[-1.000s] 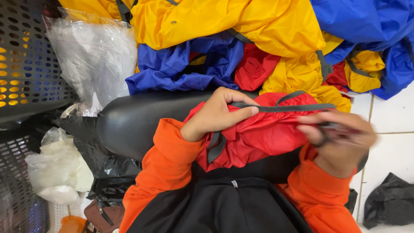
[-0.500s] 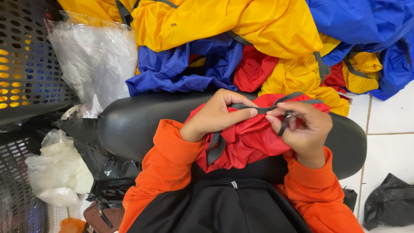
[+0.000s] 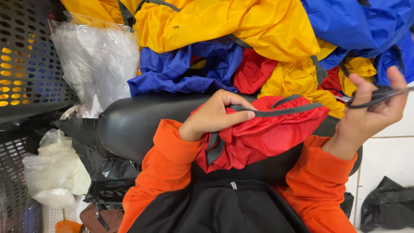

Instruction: The person trims the black drawstring of a red jacket using scissors. After cutting the excess string, they wipe the surface of the jacket with a yellow sponge.

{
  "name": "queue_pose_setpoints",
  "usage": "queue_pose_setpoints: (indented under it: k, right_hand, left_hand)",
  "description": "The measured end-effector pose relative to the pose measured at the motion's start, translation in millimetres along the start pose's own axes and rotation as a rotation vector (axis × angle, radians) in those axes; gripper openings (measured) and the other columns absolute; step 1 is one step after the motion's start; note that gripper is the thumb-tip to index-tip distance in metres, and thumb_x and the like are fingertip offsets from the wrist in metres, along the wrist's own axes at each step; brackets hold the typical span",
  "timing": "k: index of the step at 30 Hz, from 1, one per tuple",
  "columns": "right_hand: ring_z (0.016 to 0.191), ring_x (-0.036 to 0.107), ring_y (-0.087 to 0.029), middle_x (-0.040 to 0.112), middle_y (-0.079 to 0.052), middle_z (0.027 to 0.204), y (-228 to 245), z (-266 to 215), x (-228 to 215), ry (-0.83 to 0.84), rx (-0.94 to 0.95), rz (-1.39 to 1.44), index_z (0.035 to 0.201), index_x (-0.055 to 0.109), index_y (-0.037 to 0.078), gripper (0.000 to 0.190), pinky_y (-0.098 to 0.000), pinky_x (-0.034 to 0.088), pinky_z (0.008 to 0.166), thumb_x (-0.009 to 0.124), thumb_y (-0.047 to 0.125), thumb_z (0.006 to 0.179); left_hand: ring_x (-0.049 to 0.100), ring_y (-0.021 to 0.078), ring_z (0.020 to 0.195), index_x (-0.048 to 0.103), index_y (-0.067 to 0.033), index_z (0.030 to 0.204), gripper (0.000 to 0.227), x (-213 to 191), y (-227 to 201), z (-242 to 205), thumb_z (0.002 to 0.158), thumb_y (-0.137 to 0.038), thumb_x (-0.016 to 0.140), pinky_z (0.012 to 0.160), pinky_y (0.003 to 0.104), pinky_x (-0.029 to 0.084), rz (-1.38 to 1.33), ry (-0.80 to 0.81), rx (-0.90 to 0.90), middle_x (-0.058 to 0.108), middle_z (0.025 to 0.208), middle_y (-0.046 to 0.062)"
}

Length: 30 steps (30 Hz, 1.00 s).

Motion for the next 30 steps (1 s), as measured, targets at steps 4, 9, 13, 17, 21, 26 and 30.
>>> queue_pose_setpoints:
  k: [4,9,13,17,21,26,30]
  right_hand:
    - [0.099,0.073,-0.037,0.067,-0.025,0.11,20,-21,13,0.184,0.053,0.05,0.144,0.045,-0.001,0.056,-0.0297,0.049,0.078,0.074,0.023,0.102]
    - [0.096,0.079,-0.029,0.074,-0.019,0.118,70,-29,71,0.766,0.017,0.01,0.076,0.055,-0.005,0.034,-0.0303,0.058,0.074,0.088,0.003,0.07]
    - [0.053,0.04,-0.006,0.07,-0.002,0.079,54,-31,54,0.688,0.169,-0.008,0.118,0.072,0.0,0.05,-0.0199,0.033,0.052,0.089,0.002,0.071]
    - [0.074,0.064,-0.012,0.069,-0.008,0.09,10,-40,10,0.404,0.396,0.309,0.115,0.066,-0.001,0.05,-0.02,0.053,0.072,0.085,0.005,0.069]
    - [0.07,0.065,-0.016,0.065,-0.011,0.093,-31,-37,-28,0.312,0.301,0.387,0.113,0.059,0.006,0.047,-0.0224,0.054,0.066,0.081,0.006,0.071]
    - [0.055,0.046,-0.01,0.051,-0.002,0.068,-22,-25,-20,0.237,0.323,0.562,0.112,0.055,0.014,0.039,-0.0239,0.049,0.07,0.074,0.014,0.078]
    - [0.049,0.047,-0.012,0.052,-0.004,0.065,-40,-23,-28,0.16,0.402,0.57,0.108,0.055,0.012,0.038,-0.0266,0.051,0.06,0.076,0.021,0.077]
  left_hand:
    - [0.057,0.0056,0.075,0.076,0.006,0.102,0.017,2,-2,1,0.089,-0.004,0.069,0.074,0.019,0.051,0.077,-0.014,0.05,0.073,0.085,0.001]
    - [0.061,0.0139,0.077,0.076,-0.0046,0.1,0.015,8,-3,2,0.086,-0.009,0.076,0.077,0.025,0.05,0.22,0.075,0.199,0.072,0.086,0.007]
    - [0.06,0.0141,0.084,0.075,-0.0103,0.111,0.026,3,-17,-3,0.084,-0.012,0.079,0.083,0.026,0.05,0.308,0.142,0.182,0.073,0.093,0.002]
    - [0.065,0.0196,0.091,0.068,-0.0064,0.122,0.05,-15,-25,-8,0.073,-0.006,0.075,0.087,0.028,0.052,0.451,0.123,0.165,0.074,0.111,0.007]
    - [0.062,0.0189,0.09,0.068,-0.0044,0.118,0.05,-31,-31,-18,0.068,-0.002,0.067,0.083,0.029,0.052,0.464,0.071,0.163,0.071,0.105,0.007]
    - [0.048,0.013,0.069,0.07,0.0004,0.111,0.04,-38,-45,-26,0.073,0.001,0.058,0.062,0.022,0.042,0.403,0.022,0.152,0.067,0.089,0.003]
    - [0.056,0.012,0.083,0.067,0.0009,0.12,0.04,-40,-46,-31,0.08,0.004,0.06,0.08,0.022,0.049,0.245,0.075,0.129,0.072,0.104,0.007]
Point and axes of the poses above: each hand's wrist, its own z-axis towards the middle knuckle, its own x-axis out of the palm, y = z × x, the point moved 5 cm from there along z, towards the middle knuckle
